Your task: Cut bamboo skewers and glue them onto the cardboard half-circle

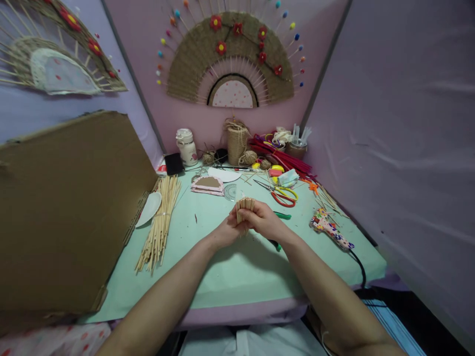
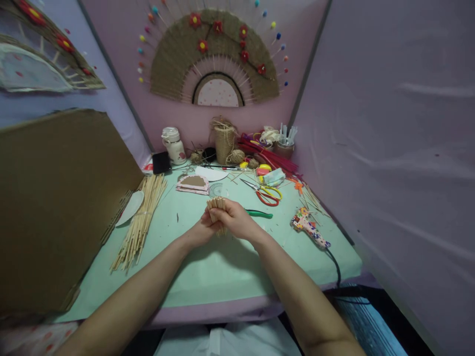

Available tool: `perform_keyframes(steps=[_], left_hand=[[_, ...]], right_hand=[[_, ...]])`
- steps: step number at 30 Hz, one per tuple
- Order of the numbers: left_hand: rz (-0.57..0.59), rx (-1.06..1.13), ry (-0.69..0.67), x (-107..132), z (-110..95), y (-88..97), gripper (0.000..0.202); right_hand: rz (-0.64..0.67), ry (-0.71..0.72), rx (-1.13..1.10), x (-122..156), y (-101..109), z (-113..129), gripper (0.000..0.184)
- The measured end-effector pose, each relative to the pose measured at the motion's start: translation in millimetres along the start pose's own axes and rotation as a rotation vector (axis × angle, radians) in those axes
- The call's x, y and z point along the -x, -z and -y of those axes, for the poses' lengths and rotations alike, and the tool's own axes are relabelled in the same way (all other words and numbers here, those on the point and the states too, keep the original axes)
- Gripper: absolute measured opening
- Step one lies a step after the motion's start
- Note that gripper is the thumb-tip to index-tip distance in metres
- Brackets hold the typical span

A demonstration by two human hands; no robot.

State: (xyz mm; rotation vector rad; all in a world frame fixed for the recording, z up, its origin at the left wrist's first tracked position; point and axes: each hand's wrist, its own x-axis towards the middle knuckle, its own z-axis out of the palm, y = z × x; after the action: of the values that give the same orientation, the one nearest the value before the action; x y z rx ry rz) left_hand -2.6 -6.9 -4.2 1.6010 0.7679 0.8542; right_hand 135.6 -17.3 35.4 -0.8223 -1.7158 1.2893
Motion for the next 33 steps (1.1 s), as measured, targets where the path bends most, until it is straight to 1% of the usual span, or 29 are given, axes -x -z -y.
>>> perform_keyframes(steps=[1,3,5,7,9,12,15,17,22,25,27,29,31,33], left_hand=[[-0.007,-0.013,-0.015,0,0,0.0,0.020],[0.017,-0.017,-0.013,2,0,0.2,0.018],[0.075,0.007,0.008,3,2,0.5,0.026],[0.105,0.030,0.015,3,6,0.7,0.034],[0.102,0.035,0.017,3,10,0.8,0.037],[0.101,0.041,0.032,2,11,0.8,0.039],[0.110,0.039,0.028,3,10,1.1,0.043],[0.112,0.037,0.016,3,9,1.3,0.043],[0.121,0.044,0.018,3,12,1.2,0.045],[0.122,0.041,0.002,3,12,1.3,0.047],[0.122,0.031,-0.010,3,11,1.4,0.045],[0.119,0.030,0.000,3,10,1.3,0.041],[0.118,0.037,0.030,4,8,0.9,0.038],[0.118,0.021,0.035,4,6,0.5,0.036]], right_hand=[[0.004,0.003,-0.018,0,0,0,0.016],[0.008,-0.029,-0.038,2,1,1,0.020],[-0.005,-0.048,-0.010,5,3,2,0.025],[-0.028,-0.022,0.050,8,6,4,0.026],[-0.039,0.002,0.117,11,10,6,0.025],[-0.012,-0.035,0.210,13,13,11,0.027],[-0.013,-0.049,0.257,14,13,15,0.026],[-0.018,-0.047,0.260,14,12,16,0.025],[-0.018,-0.112,0.199,13,11,9,0.028],[-0.034,-0.078,0.186,15,11,6,0.027],[-0.096,-0.017,0.212,17,12,6,0.029],[-0.215,0.072,0.278,20,14,7,0.029],[-0.337,0.157,0.363,22,14,9,0.021],[-0.409,0.210,0.442,24,14,11,0.010]])
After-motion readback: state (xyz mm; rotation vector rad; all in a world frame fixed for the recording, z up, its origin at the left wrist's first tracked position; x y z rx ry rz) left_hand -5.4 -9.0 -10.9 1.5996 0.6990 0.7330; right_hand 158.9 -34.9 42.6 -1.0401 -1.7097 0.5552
